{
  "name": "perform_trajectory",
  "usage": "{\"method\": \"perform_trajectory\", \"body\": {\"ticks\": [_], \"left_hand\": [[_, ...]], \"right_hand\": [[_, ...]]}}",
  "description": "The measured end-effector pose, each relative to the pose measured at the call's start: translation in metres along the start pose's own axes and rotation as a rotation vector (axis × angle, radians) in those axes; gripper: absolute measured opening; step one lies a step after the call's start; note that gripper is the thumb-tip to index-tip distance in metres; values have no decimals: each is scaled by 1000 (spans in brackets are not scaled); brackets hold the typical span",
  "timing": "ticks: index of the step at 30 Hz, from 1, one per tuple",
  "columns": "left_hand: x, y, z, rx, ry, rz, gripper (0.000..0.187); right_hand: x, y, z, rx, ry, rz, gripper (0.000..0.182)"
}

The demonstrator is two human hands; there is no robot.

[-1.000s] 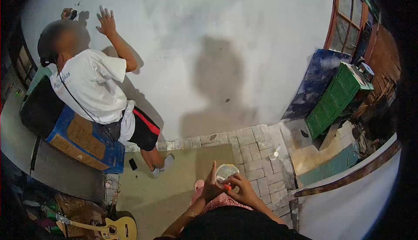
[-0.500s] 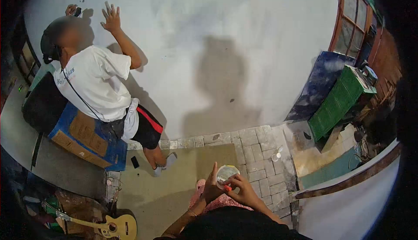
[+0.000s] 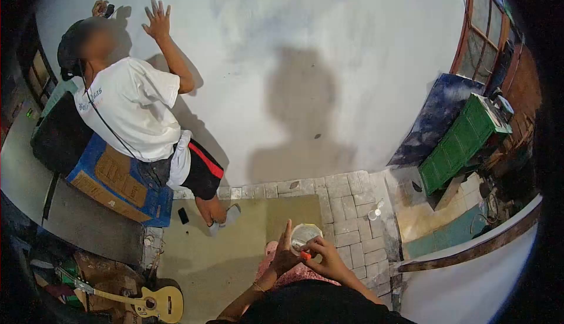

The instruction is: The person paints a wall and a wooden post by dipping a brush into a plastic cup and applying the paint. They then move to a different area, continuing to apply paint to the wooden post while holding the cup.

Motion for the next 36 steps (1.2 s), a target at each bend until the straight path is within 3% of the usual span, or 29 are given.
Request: {"method": "perform_trajectory", "body": {"ticks": [3, 8, 13, 16, 36], "left_hand": [[1, 0, 1, 2, -3, -5, 126], [6, 2, 4, 5, -22, -2, 126], [6, -2, 2, 61, 118, -38, 125], [7, -1, 0, -8, -44, 41, 123], [2, -5, -13, -9, 57, 37, 122]], "right_hand": [[2, -1, -4, -69, 89, -11, 31], [3, 1, -6, -25, 24, -1, 28], [3, 2, -3, -55, 26, 0, 27], [3, 3, -1, 12, -26, 6, 27], [5, 1, 6, -28, -21, -4, 25]]}}
Point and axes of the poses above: each hand's wrist, its own x-axis towards the middle knuckle, its own y-axis out of the back of the hand, z = x × y, the point moved 7 cm from there along x, towards the middle knuckle, and after that the axes turned 15 degrees about z, right-handed, at the moved point
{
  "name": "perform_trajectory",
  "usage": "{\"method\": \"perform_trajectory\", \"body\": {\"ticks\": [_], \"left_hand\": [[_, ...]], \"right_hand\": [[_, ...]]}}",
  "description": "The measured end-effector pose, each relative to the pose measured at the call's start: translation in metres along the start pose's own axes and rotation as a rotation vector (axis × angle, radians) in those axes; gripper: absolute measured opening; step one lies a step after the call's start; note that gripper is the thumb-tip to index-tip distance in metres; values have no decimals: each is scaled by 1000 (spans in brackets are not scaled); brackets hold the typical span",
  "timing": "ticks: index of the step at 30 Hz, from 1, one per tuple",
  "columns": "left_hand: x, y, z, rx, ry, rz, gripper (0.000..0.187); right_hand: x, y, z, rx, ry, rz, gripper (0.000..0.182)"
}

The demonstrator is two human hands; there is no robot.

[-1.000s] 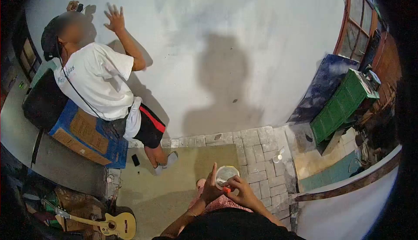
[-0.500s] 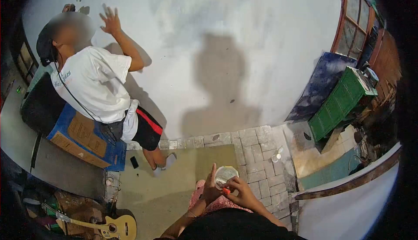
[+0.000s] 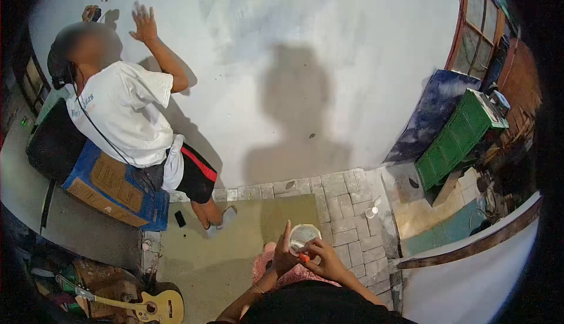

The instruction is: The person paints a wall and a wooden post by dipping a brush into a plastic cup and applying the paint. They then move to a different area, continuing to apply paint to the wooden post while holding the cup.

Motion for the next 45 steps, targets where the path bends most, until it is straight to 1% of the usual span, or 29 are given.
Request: {"method": "perform_trajectory", "body": {"ticks": [10, 13, 16, 19, 21, 22, 24, 28, 30, 31, 32, 33, 34, 35, 37, 38, 39, 41, 42, 44, 45], "left_hand": [[-2, -6, 2, -29, 12, -13, 121], [0, -6, 3, -34, 19, -13, 121], [-2, -6, 1, -37, 24, -9, 121], [-1, -5, -3, -45, 30, 3, 121], [1, -4, -6, -54, 35, 12, 121], [1, -3, -7, -63, 38, 16, 121], [2, -2, -12, -87, 55, 24, 121], [4, 1, -32, -222, 122, 60, 121], [6, 4, -38, -293, 157, 81, 121], [8, 6, -39, -302, 167, 89, 121], [6, 7, -40, -286, 171, 95, 120], [6, 9, -41, -244, 166, 99, 120], [6, 11, -36, -185, 156, 103, 120], [7, 13, -31, -128, 150, 111, 119], [7, 18, -24, -37, 156, 124, 119], [7, 20, -21, -8, 160, 130, 119], [8, 22, -20, 14, 173, 134, 118], [8, 25, -18, 45, 194, 141, 118], [8, 26, -16, 46, 196, 143, 118], [8, 27, -7, 65, 129, 160, 116], [7, 28, -5, 65, 131, 160, 116]], "right_hand": [[-5, 2, 7, -10, -17, 1, 27], [-6, 4, 5, 11, 33, 40, 29], [-7, 3, 8, -71, 9, 20, 28], [-5, 4, -2, 1, 14, -2, 33], [-3, 7, -9, -5, -65, -3, 36], [-3, 6, -12, -6, -64, 2, 36], [-4, 13, -14, 108, -96, 132, 34], [-15, 19, 8, 102, -170, 169, 28], [-17, 12, 12, 35, -147, -12, 24], [-17, 13, 11, 35, -149, -13, 24], [-19, 6, 9, 22, -137, -132, 23], [-21, 1, 5, 10, -125, -250, 21], [-25, -4, 4, 13, -198, -388, 20], [-26, -6, 8, 12, -198, -390, 20], [-41, -25, 19, 33, -104, -545, 24], [-51, -30, 28, 23, -194, -581, 25], [-51, -31, 30, 23, -191, -585, 25], [-55, -36, 27, -19, -202, -672, 25], [-52, -34, 22, -18, -202, -675, 25], [-44, -30, 6, -14, -118, -697, 25], [-47, -34, 15, -14, -119, -699, 25]]}}
Point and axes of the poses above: each hand's wrist, its own x-axis towards the middle knuckle, its own y-axis out of the back of the hand, z = x × y, the point moved 7 cm from there along x, towards the middle knuckle, and after that the axes turned 15 degrees about z, right-handed, at the moved point
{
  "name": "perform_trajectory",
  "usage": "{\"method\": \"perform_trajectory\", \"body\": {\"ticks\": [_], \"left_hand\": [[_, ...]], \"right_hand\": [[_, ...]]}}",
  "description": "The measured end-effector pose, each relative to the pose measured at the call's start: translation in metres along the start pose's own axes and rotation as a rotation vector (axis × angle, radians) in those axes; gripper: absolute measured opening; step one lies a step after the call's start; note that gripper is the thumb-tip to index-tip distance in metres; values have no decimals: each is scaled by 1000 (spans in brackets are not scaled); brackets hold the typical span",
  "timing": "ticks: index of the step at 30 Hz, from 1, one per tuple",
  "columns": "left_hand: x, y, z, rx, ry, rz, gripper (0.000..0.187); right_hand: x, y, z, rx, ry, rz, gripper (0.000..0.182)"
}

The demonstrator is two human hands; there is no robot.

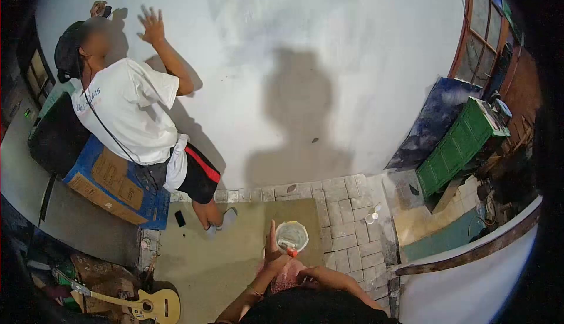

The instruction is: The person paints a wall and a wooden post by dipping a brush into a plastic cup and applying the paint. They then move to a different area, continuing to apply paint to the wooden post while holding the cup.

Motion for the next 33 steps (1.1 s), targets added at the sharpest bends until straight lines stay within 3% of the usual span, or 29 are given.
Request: {"method": "perform_trajectory", "body": {"ticks": [2, 12, 15, 17, 20, 24, 26, 30, 32, 33], "left_hand": [[-2, -1, -1, 2, 74, -43, 114], [-6, -8, -21, 123, -54, 7, 113], [1, -6, -1, 89, 41, -34, 111], [0, -10, -4, 71, 64, -43, 112], [3, -9, 19, 51, -16, -53, 114], [3, -17, 13, 51, -137, -46, 118], [-1, -24, -11, 73, -114, -23, 132], [1, -24, 0, 90, -194, -9, 132], [1, -24, 2, 28, -102, -58, 109], [1, -26, -1, 28, -104, -58, 109]], "right_hand": [[4, -10, 20, -30, -64, -32, 25], [2, 0, 19, 10, -14, -31, 29], [1, -3, 37, 132, -102, -46, 34], [-1, 0, 46, 249, -298, -44, 38], [-1, 13, 26, 110, -150, -47, 38], [1, 12, 35, 145, -115, -54, 38], [1, 9, 39, 106, -124, -91, 39], [1, 9, 40, 77, -92, -90, 39], [2, -2, 67, 307, -251, -64, 40], [2, -1, 65, 306, -250, -63, 40]]}}
Point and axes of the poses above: each hand's wrist, its own x-axis towards the middle knuckle, its own y-axis out of the back of the hand, z = x × y, the point moved 7 cm from there along x, towards the middle knuckle, and after that the axes turned 15 degrees about z, right-handed, at the moved point
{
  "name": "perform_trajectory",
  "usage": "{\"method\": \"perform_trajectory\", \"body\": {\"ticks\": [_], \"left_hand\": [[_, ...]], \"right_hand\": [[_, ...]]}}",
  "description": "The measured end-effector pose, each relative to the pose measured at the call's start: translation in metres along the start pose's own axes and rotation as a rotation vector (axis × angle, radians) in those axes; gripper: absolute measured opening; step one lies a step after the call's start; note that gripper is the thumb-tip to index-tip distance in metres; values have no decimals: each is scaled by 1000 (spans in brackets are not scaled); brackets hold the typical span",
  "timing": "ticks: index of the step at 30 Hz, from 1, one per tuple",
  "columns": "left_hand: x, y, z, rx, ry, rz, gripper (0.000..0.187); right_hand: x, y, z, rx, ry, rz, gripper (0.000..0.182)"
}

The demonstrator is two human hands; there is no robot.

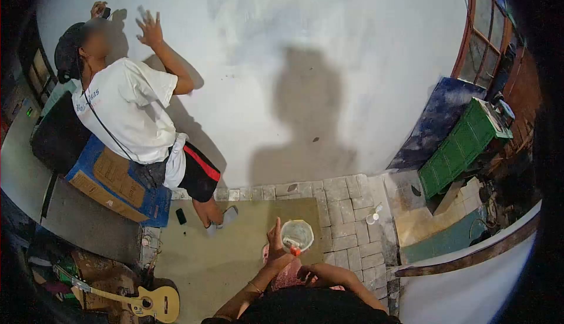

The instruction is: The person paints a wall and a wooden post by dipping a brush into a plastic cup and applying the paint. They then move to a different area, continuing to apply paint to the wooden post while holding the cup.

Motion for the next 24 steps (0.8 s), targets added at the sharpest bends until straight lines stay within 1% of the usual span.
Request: {"method": "perform_trajectory", "body": {"ticks": [2, 3, 5, 6, 8, 9, 11, 12, 14, 15, 17, 18, 20, 21, 23, 24], "left_hand": [[-1, -4, -9, -20, 13, 15, 110], [-1, -4, -10, -21, 11, 15, 110], [0, -3, -4, 75, -96, 64, 129], [0, -2, 1, 75, -97, 65, 129], [1, 0, 9, 14, -52, 49, 111], [4, 0, 12, 14, -58, 54, 111], [2, 1, 8, 44, 5, 25, 112], [2, 3, 9, 46, 3, 26, 112], [4, 6, 11, 55, -15, 30, 119], [5, 7, 14, 56, -17, 31, 119], [4, 10, 22, 39, -46, 67, 126], [4, 12, 24, 40, -45, 67, 126], [4, 14, 22, 44, 19, 49, 130], [3, 14, 20, 44, 18, 48, 130], [2, 13, 12, 89, 26, 57, 130], [1, 11, 9, 88, 26, 55, 130]], "right_hand": [[-2, 1, -6, -37, -61, 2, 43], [-4, 2, -15, -38, -60, 3, 43], [-9, -1, -37, -252, 94, -55, 46], [-9, -2, -34, -254, 95, -55, 46], [-7, -1, -26, -215, 113, -1, 47], [-6, 1, -26, -220, 120, 0, 47], [-7, -2, -29, -273, 172, -11, 45], [-6, -3, -30, -273, 175, -11, 45], [-5, -6, -29, -317, 127, -31, 45], [-3, -6, -21, -318, 129, -31, 45], [4, -8, -1, -368, 168, -34, 43], [2, -9, -6, -368, 168, -35, 43], [-3, -6, -18, -239, 85, -12, 42], [-3, -7, -17, -238, 85, -10, 42], [-4, -9, -23, -245, 201, -12, 40], [-4, -9, -25, -244, 200, -11, 40]]}}
Point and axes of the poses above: each hand's wrist, its own x-axis towards the middle knuckle, its own y-axis out of the back of the hand, z = x × y, the point moved 7 cm from there along x, towards the middle knuckle, and after that the axes turned 15 degrees about z, right-handed, at the moved point
